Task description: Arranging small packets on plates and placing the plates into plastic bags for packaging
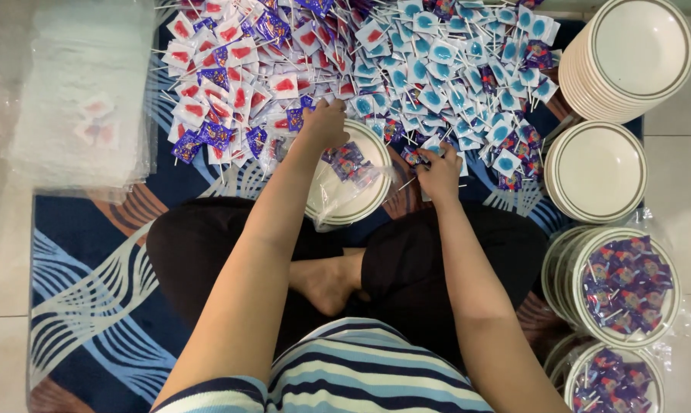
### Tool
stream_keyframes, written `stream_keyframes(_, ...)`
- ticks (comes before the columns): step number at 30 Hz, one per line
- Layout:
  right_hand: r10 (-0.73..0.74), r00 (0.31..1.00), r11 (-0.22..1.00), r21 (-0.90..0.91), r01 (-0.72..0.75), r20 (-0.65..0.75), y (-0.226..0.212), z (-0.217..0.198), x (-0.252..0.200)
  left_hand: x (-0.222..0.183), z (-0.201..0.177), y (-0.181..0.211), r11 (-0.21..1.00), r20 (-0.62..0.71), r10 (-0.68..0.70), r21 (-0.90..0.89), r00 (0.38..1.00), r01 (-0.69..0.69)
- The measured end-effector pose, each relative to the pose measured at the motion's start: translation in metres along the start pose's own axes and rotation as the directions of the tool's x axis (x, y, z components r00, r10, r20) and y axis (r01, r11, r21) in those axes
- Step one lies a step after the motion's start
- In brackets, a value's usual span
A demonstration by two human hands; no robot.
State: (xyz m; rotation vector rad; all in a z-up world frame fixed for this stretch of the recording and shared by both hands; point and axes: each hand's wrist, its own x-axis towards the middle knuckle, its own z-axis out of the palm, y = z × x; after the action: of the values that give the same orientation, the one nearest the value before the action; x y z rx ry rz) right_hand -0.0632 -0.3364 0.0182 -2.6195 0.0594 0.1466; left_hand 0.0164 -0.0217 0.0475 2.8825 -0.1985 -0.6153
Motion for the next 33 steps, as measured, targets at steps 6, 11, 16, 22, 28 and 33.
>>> stream_keyframes(6, -0.033, 0.999, 0.999, -0.028, 0.032, -0.021, -0.001, -0.002, -0.003, 0.003, 0.017, -0.005, 1.000, 0.029, -0.024, -0.002, 0.999, 0.024)
stream_keyframes(11, -0.043, 0.999, 0.999, -0.033, 0.041, -0.031, 0.006, 0.005, -0.002, -0.029, -0.005, 0.006, 1.000, 0.077, -0.031, -0.001, 0.997, 0.032)
stream_keyframes(16, -0.014, 1.000, 0.999, -0.039, 0.013, -0.024, 0.003, 0.003, -0.002, -0.044, -0.014, 0.008, 0.998, 0.090, -0.057, -0.008, 0.994, 0.058)
stream_keyframes(22, 0.015, 1.000, 1.000, -0.022, -0.015, -0.001, 0.000, 0.000, -0.004, -0.043, -0.008, 0.000, 0.998, 0.008, -0.057, 0.010, 0.998, 0.057)
stream_keyframes(28, 0.032, 0.999, 0.999, -0.018, -0.032, 0.019, -0.007, -0.005, -0.004, -0.045, -0.004, -0.001, 1.000, -0.184, -0.020, 0.002, 0.983, 0.021)
stream_keyframes(33, 0.010, 1.000, 1.000, -0.020, -0.009, 0.020, 0.000, -0.001, -0.002, -0.019, 0.015, 0.002, 0.961, -0.540, 0.251, 0.239, 0.804, -0.140)
